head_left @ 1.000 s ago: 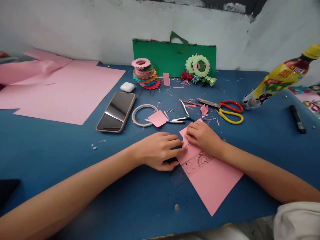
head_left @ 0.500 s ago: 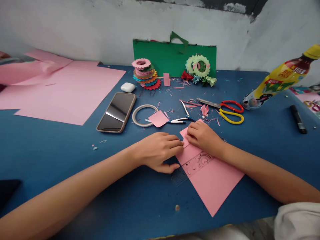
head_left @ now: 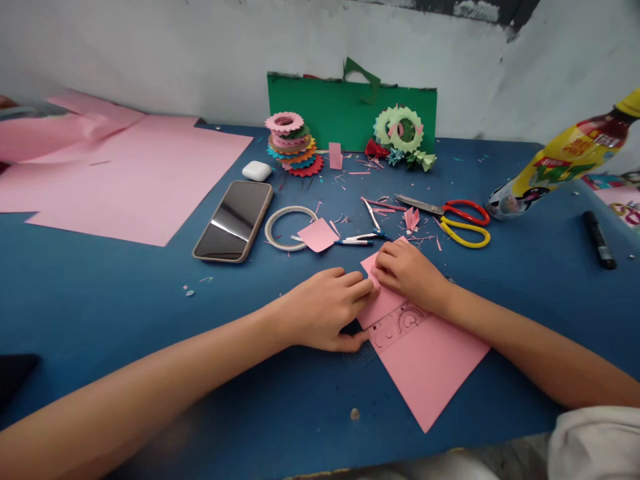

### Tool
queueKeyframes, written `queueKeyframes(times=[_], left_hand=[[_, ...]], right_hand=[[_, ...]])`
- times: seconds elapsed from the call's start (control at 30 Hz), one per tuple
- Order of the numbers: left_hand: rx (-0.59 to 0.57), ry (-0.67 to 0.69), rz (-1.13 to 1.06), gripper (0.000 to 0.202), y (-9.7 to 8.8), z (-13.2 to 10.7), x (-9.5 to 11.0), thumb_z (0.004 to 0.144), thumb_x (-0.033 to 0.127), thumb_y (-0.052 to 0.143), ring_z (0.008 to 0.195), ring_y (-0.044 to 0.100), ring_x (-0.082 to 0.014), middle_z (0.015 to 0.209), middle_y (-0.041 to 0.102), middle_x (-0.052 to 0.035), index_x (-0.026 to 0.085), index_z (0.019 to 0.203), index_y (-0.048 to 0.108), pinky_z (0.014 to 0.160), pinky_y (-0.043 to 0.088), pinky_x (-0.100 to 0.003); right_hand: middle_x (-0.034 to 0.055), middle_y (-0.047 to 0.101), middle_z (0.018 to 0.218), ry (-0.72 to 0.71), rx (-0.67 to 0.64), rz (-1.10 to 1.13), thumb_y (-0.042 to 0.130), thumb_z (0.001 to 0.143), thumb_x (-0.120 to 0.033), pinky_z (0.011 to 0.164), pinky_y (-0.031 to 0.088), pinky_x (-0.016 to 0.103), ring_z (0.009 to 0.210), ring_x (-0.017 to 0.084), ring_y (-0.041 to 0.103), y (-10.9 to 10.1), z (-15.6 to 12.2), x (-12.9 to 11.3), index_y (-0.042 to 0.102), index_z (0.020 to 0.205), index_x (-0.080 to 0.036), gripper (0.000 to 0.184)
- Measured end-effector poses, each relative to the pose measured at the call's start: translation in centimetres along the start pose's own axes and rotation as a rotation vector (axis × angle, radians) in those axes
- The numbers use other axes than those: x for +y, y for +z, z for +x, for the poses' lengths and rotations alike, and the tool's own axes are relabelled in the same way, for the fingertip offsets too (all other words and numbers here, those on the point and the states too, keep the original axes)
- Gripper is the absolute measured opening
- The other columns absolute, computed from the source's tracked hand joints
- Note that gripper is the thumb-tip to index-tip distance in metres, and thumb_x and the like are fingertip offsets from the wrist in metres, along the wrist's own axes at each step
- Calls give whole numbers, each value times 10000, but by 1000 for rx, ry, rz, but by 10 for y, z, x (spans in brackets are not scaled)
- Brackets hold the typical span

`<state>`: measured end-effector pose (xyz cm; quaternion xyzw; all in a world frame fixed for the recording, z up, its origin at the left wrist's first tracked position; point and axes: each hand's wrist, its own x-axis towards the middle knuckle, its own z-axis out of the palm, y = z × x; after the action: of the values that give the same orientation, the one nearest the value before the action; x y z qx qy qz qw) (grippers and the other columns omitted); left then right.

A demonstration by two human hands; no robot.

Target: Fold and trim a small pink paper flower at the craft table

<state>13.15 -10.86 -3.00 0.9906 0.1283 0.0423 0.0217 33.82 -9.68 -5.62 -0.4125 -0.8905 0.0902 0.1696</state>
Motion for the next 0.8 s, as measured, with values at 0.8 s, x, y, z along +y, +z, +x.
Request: queueKeyframes(times=[0.8], left_hand=[[-21, -77, -79, 255, -17, -5, 6, 776, 312, 514, 840, 603, -235, 946, 640, -115, 151, 940, 624, 696, 493, -336]], right_hand=[[2, 546, 862, 144, -194, 536, 597, 708, -119, 716, 403, 265, 789, 129, 505, -27, 5, 18, 552, 840, -198, 160]])
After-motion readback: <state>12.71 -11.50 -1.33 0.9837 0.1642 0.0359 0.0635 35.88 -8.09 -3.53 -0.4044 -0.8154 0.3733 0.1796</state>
